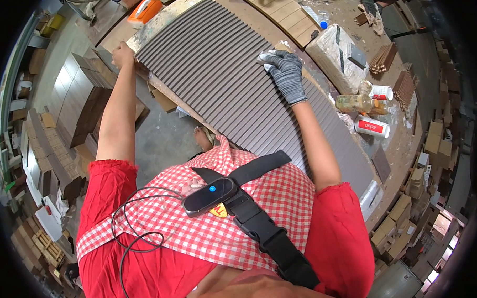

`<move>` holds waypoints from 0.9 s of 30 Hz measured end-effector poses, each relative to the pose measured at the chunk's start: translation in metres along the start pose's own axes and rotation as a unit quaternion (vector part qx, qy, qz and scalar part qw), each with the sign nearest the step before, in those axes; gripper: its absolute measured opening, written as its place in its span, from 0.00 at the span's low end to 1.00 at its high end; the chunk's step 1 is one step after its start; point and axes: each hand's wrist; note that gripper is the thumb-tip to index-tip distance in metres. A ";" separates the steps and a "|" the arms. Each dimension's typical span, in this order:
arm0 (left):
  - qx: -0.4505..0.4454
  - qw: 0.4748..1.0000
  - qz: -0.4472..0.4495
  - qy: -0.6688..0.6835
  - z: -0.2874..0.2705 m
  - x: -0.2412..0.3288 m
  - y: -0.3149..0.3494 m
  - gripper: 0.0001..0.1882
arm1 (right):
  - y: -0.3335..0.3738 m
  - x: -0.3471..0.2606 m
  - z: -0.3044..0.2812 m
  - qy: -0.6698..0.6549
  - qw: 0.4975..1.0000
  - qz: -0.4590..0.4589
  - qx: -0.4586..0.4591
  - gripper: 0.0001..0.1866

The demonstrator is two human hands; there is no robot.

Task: The person wipes individual slats of a wooden venetian blind panel by hand. The person handles a small cleaning block to rub across the surface of the slats, then turns the blind panel over to clean the other side.

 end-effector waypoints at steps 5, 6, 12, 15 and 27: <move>-0.007 1.000 0.003 -0.007 -0.002 -0.003 -0.006 0.27 | 0.032 -0.042 0.023 0.019 0.996 -0.071 -0.047 0.14; -0.011 1.000 0.010 -0.009 -0.001 -0.005 -0.008 0.27 | 0.040 -0.051 0.027 0.013 0.996 -0.065 -0.055 0.14; -0.001 1.000 0.009 0.002 0.004 -0.014 -0.009 0.26 | 0.012 -0.012 0.017 0.053 0.997 -0.050 0.016 0.13; 0.013 1.000 -0.002 -0.006 0.001 -0.006 -0.002 0.27 | -0.017 0.019 0.004 0.061 0.997 -0.022 0.044 0.13; -0.014 0.999 -0.014 0.026 0.009 -0.018 -0.016 0.27 | -0.024 0.053 -0.008 0.010 0.999 0.019 0.045 0.13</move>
Point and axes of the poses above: each hand's wrist, its own y-axis away from the middle knuckle, its own z-axis out of the palm, x = y × z, and after that the axes turned 11 degrees about z, right-handed
